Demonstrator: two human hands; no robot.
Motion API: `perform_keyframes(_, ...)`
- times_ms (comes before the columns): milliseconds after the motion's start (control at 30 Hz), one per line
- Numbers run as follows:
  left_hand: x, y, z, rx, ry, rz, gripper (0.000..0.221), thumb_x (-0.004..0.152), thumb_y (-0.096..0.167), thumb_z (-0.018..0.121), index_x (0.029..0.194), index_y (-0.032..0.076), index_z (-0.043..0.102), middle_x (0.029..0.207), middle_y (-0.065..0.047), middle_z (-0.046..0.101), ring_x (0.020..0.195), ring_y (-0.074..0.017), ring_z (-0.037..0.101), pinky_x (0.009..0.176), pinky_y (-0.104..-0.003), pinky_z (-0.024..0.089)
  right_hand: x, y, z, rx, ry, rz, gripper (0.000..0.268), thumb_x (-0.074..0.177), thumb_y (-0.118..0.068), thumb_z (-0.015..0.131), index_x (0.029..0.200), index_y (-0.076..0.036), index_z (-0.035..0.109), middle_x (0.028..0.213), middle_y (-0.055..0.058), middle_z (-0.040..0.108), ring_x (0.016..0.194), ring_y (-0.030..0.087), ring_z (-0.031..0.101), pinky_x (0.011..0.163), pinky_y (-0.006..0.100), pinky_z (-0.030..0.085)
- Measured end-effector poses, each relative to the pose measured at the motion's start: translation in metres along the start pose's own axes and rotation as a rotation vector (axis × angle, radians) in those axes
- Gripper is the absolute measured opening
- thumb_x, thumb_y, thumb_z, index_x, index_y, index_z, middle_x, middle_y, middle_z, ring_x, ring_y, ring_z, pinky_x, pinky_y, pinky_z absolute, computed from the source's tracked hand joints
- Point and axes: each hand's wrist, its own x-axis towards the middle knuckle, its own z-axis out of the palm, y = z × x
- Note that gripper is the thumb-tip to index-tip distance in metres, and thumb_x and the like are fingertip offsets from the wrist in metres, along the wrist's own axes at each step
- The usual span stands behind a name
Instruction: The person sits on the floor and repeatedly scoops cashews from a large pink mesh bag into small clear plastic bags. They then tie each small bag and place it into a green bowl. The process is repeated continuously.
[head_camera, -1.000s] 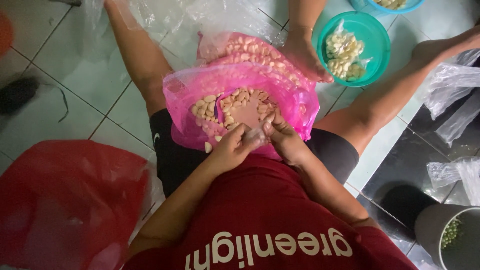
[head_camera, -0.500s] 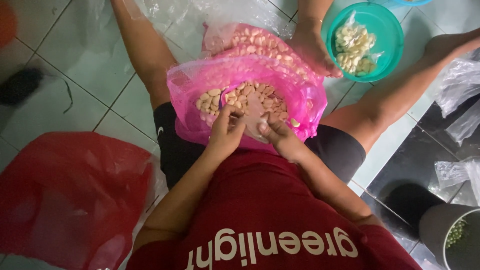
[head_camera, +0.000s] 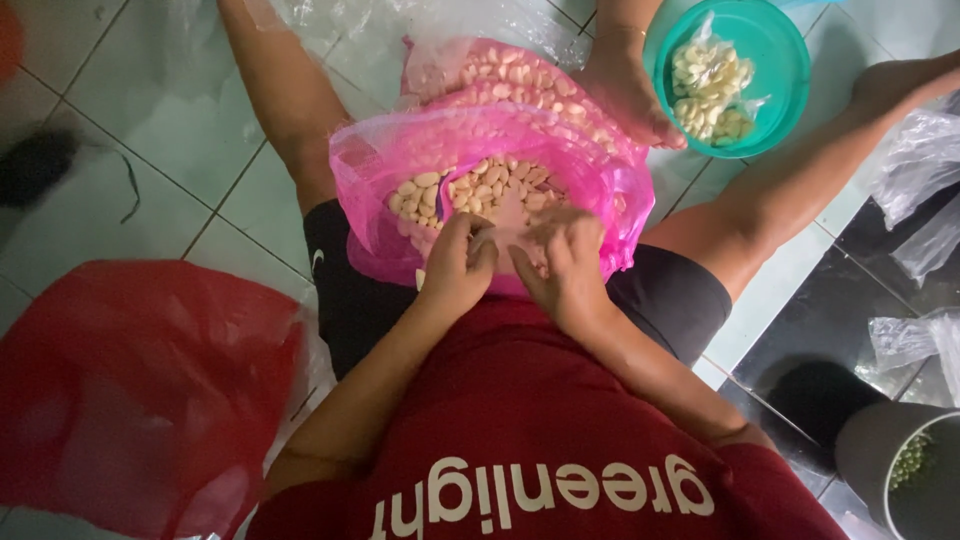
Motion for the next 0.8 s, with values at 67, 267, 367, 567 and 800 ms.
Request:
perform_keyframes(67,-0.001,0.009,0.000,-0.036,0.019,-0.019,0.020,0.086,0.009,0.062,0.106,0.005,0.064,0.089,-0.018,0.067,0.080,-0.0336,0.068,0.072,-0.041,0.054,0.013,-0.016,-0.009,0.014,-0.094,-0.056,0.019,0.089,-0.018,0.079,0.094,-0.011,0.062,0.096,0.008,0.060,0.086,0.028,0.063,0.092,0.047,0.047)
perform_keyframes(267,0.010,0.020,-0.020,0.134,0.152,0.136,0.012,0.086,0.012,0.066,0.098,0.010,0.067,0.082,-0.012,0.067,0.073,-0.0336,0.069,0.065,-0.042,0.055,0.027,0.020,0.021,-0.001,-0.245,-0.042,0.006,0.097,-0.016,0.065,0.103,-0.013,0.066,0.101,0.007,0.075,0.100,0.022,0.072,0.109,0.065,0.028)
perform_keyframes(367,0.008,0.054,-0.047,0.082,0.233,0.066,0.020,0.086,0.011,0.064,0.105,0.005,0.065,0.085,-0.018,0.060,0.075,-0.0358,0.065,0.059,-0.043,0.056,0.021,0.053,0.048,0.263,-0.277,0.327,0.019,0.098,-0.015,0.067,0.117,-0.015,0.066,0.106,0.009,0.073,0.103,0.029,0.073,0.095,0.050,0.050)
perform_keyframes(567,0.026,0.013,-0.060,0.144,0.290,-0.003,0.033,0.088,0.012,0.067,0.121,0.012,0.066,0.090,-0.010,0.053,0.073,-0.0271,0.059,0.064,-0.040,0.052,0.017,0.056,0.109,-0.440,-0.573,0.227,0.089,0.075,-0.077,0.068,0.148,-0.028,0.050,0.130,0.015,0.060,0.122,0.044,0.060,0.092,0.059,0.054)
perform_keyframes(800,0.027,-0.009,-0.055,0.142,0.241,-0.101,0.030,0.095,0.020,0.060,0.124,0.016,0.063,0.089,-0.013,0.061,0.069,-0.0342,0.069,0.053,-0.043,0.060,0.012,0.018,0.084,-0.658,-0.584,0.008,0.097,0.085,-0.090,0.042,0.143,-0.015,0.062,0.151,0.014,0.054,0.133,0.051,0.049,0.092,0.064,0.047)
